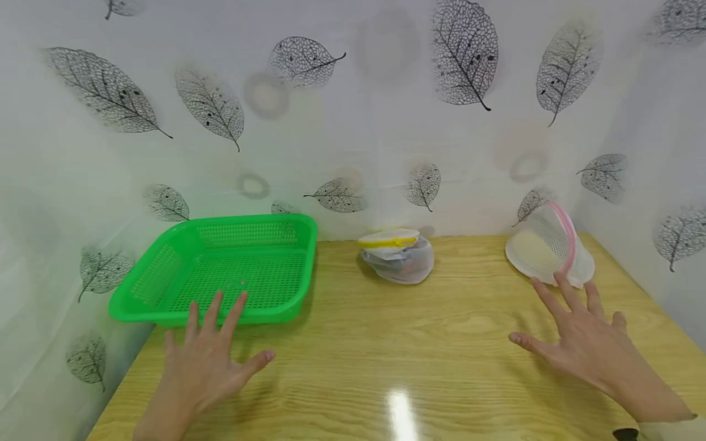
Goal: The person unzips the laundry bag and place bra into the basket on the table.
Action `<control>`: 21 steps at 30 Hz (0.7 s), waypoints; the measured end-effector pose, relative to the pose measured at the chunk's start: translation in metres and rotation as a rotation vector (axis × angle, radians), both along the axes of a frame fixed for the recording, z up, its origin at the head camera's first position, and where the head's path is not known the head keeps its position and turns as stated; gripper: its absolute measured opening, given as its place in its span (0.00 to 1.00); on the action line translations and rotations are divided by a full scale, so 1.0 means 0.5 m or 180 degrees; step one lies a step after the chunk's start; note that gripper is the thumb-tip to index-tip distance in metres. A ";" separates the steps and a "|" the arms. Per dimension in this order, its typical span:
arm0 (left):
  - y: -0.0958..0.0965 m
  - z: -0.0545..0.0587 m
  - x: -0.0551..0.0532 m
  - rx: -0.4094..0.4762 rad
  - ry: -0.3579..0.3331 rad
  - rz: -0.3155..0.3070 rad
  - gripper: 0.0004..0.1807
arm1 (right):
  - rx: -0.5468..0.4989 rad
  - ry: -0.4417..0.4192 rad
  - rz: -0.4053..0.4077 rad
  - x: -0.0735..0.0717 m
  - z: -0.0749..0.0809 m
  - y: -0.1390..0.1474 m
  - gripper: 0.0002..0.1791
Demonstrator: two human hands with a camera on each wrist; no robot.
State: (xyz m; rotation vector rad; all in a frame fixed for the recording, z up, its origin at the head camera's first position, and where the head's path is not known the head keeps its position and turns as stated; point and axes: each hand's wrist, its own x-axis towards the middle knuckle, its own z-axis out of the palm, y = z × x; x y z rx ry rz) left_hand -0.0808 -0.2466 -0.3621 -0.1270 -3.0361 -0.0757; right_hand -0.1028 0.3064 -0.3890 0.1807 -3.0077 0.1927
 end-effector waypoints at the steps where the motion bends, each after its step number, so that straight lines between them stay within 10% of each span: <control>1: 0.000 0.001 -0.001 0.0011 0.0009 -0.0010 0.58 | -0.0001 -0.0028 0.0001 -0.001 0.000 0.000 0.58; 13: 0.040 0.019 -0.044 0.0399 0.0510 -0.0360 0.49 | -0.0179 -0.0157 0.0171 -0.027 0.004 -0.026 0.55; 21: 0.112 0.023 -0.100 0.1025 0.0694 -0.0980 0.37 | -0.0202 -0.0103 0.0347 -0.054 0.002 -0.054 0.53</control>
